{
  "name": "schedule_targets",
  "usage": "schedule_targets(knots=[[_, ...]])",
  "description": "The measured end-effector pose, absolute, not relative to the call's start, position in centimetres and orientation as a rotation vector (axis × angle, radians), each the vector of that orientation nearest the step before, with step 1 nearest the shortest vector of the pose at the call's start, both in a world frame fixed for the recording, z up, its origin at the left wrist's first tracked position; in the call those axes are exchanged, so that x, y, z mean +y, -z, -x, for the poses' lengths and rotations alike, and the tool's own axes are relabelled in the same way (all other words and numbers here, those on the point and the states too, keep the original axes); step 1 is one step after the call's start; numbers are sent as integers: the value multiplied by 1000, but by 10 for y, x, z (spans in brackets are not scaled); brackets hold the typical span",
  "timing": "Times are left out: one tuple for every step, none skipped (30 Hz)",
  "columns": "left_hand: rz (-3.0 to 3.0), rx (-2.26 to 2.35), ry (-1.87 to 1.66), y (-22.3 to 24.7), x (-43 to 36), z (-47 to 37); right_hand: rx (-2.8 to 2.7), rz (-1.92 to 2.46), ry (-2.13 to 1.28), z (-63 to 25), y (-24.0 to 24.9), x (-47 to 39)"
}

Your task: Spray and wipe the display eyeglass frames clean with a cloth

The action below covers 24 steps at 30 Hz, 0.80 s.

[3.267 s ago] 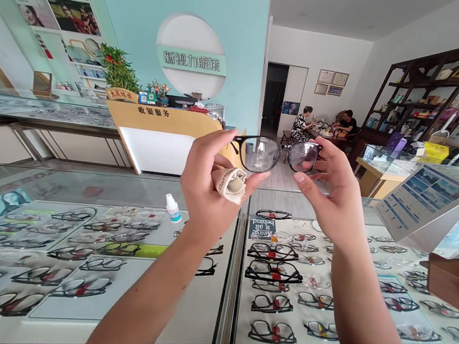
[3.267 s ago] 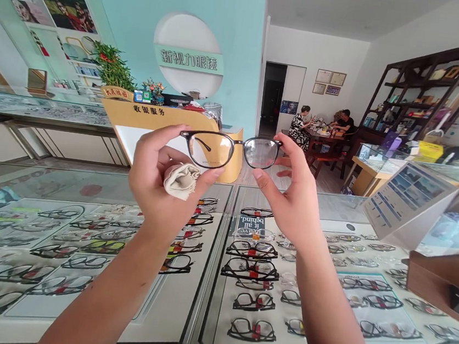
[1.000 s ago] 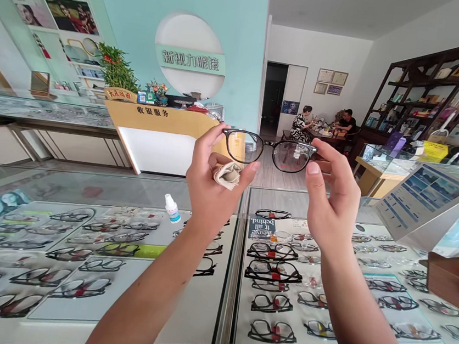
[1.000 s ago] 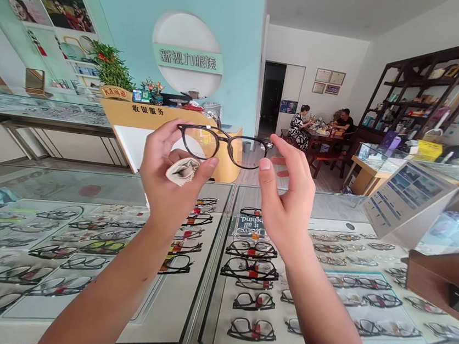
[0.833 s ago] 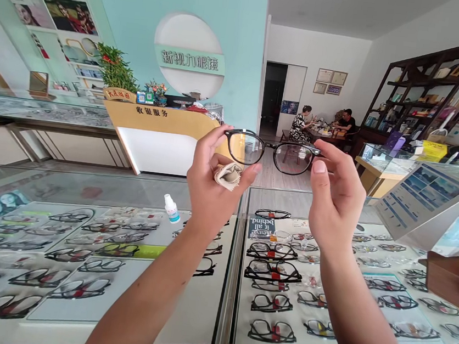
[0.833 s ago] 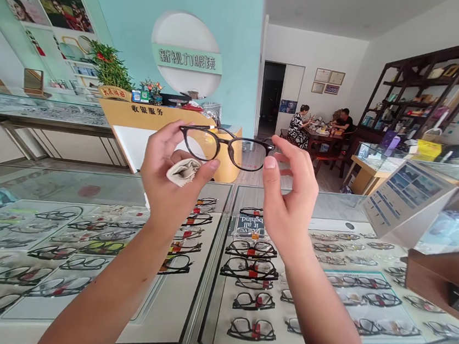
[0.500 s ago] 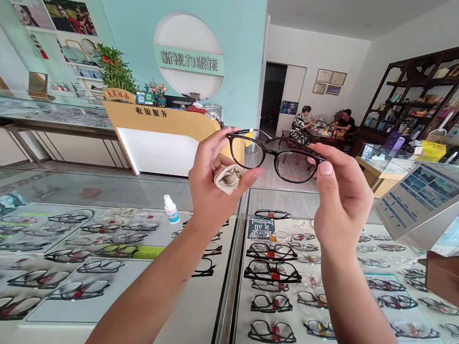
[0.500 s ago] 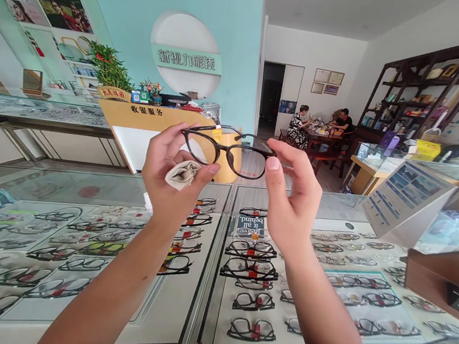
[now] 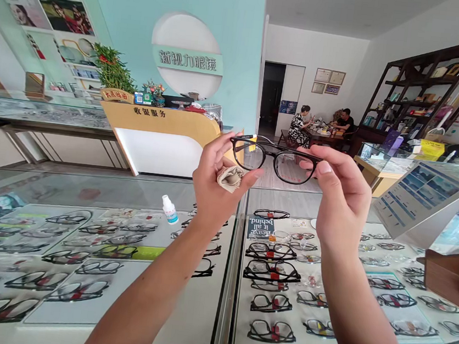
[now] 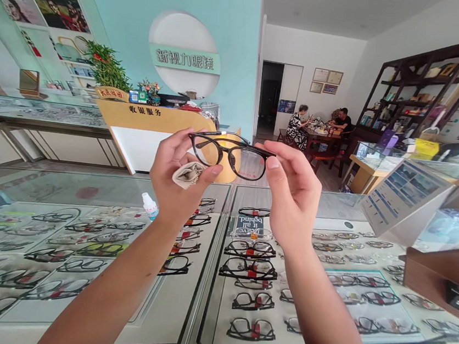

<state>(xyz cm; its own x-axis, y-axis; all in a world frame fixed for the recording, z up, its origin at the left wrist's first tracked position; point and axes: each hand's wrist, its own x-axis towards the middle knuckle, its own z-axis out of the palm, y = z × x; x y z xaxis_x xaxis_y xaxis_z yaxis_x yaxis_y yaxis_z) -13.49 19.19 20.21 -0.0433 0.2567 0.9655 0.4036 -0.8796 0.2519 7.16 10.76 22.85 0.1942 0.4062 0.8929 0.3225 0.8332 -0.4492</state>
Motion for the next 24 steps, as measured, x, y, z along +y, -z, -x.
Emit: schedule_targets(knots=[[2088, -724, 2068, -202, 192, 135, -1407, 640, -58, -72, -229, 108], [2079, -721, 2070, -202, 192, 134, -1410, 649, -49, -72, -229, 108], [2072, -720, 2076, -202, 192, 134, -1411, 661, -40, -72, -229, 108], [2067, -724, 2081, -202, 192, 133, -1412, 671, -35, -72, -229, 108], [2064, -731, 2084, -201, 191, 133, -1411, 676, -33, -72, -230, 108], [2062, -738, 2086, -201, 191, 133, -1409, 675, -34, -72, -230, 108], [2062, -741, 2085, -201, 191, 133, -1404, 667, -37, -72, -230, 109], [2061, -740, 2081, -201, 191, 133, -1399, 658, -41, -73, -229, 109], [2062, -737, 2072, -201, 191, 133, -1396, 653, -47, -73, -229, 110], [2062, -736, 2060, -202, 192, 133, -1396, 652, -50, -74, -229, 111], [2061, -736, 2048, -202, 192, 134, -1399, 657, -51, -75, -229, 112], [2058, -737, 2037, -202, 192, 135, -1406, 666, -49, -76, -229, 112], [2056, -738, 2031, -203, 192, 135, -1409, 674, -40, -77, -229, 112], [2053, -741, 2027, -204, 192, 136, -1407, 680, -27, -79, -230, 112], [2049, -746, 2024, -204, 191, 137, -1400, 685, -6, -80, -231, 111], [2044, -755, 2017, -205, 190, 138, -1391, 690, 20, -82, -232, 110], [2039, -771, 2001, -206, 188, 138, -1391, 700, 51, -84, -234, 109], [2035, -791, 1974, -207, 187, 139, -1404, 713, 87, -85, -235, 108], [2034, -811, 1938, -208, 185, 139, -1433, 731, 124, -87, -237, 107], [2036, -822, 1899, -209, 183, 140, -1473, 752, 156, -88, -238, 107], [2040, -822, 1862, -210, 181, 140, -1516, 775, 182, -88, -239, 107], [2044, -813, 1829, -211, 179, 139, -1557, 798, 199, -89, -239, 108], [2048, -798, 1801, -212, 178, 139, -1591, 819, 207, -89, -239, 109], [2050, -782, 1779, -212, 177, 138, -1619, 837, 208, -89, -239, 110]])
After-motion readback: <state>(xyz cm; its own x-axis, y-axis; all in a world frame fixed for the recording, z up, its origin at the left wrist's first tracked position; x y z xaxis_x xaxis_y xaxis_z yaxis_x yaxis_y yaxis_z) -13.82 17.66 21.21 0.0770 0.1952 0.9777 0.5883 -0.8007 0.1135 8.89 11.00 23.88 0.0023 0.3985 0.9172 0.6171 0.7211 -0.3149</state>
